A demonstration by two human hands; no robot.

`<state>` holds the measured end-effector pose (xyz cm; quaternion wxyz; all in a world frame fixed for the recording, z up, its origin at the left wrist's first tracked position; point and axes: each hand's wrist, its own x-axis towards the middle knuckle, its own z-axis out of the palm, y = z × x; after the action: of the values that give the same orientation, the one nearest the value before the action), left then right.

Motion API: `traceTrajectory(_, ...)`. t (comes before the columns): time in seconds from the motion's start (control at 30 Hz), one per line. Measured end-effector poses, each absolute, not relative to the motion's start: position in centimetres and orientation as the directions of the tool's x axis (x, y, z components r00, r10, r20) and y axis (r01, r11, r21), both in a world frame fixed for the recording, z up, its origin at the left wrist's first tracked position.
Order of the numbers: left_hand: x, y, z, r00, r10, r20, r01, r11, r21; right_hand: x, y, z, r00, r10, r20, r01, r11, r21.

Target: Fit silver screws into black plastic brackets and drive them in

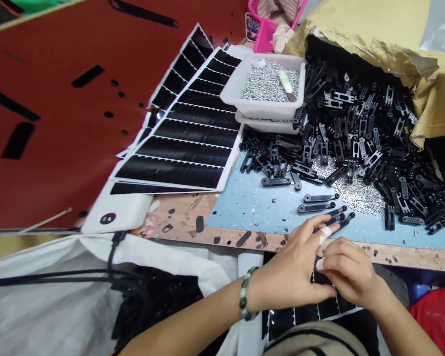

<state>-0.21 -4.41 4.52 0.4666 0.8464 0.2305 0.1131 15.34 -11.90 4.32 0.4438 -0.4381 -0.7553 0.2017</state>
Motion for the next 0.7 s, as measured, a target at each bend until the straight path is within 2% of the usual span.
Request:
traceTrajectory(0.1, -0.5, -3.9, 4.9, 0.879, 0.477, 0.002, 0.236, -0.438, 0.867, 16.4, -13.6, 3.9, -0.073, 0.912, 0.404, 0.412, 0.397, -0.820)
traceTrajectory(0.17, -0.7, -2.9, 4.8, 0.836, 0.547, 0.051, 0.267, -0.486, 0.832, 18.0, -14.8, 3.0, 0.182, 0.947, 0.265, 0.361, 0.186, -0.914)
traceTrajectory(0.23, -0.4, -2.0, 4.4, 0.792, 0.592, 0.149, 0.307, -0.597, 0.741, 20.3, -15.7, 1.9, 0.490, 0.867, 0.088, 0.220, -0.026, -0.975)
traceTrajectory(0.3, 0.3, -1.6, 3.8, 0.815, 0.521, 0.254, 0.279, -0.737, 0.616, 22.8, -16.6, 0.6, 0.671, 0.738, -0.075, 0.024, -0.123, -0.992)
traceTrajectory(0.37, 1.6, -1.9, 3.3, 0.879, 0.371, 0.301, 0.181, -0.842, 0.508, 25.1, -17.6, -0.4, 0.741, 0.645, -0.187, -0.139, -0.125, -0.982)
traceTrajectory(0.43, 3.4, -2.6, 2.7, 0.920, 0.247, 0.304, 0.091, -0.890, 0.447, 26.9, -18.4, -1.2, 0.785, 0.572, -0.240, -0.234, -0.085, -0.969)
traceTrajectory(0.57, 7.7, -4.3, 1.5, 0.955, 0.097, 0.281, -0.037, -0.899, 0.436, 29.2, -19.4, -2.0, 0.843, 0.459, -0.279, -0.307, -0.015, -0.952)
traceTrajectory(0.7, 12.4, -5.4, 0.3, 0.965, 0.036, 0.259, -0.073, -0.914, 0.399, 30.5, -18.4, -2.4, 0.841, 0.466, -0.276, -0.317, 0.010, -0.948)
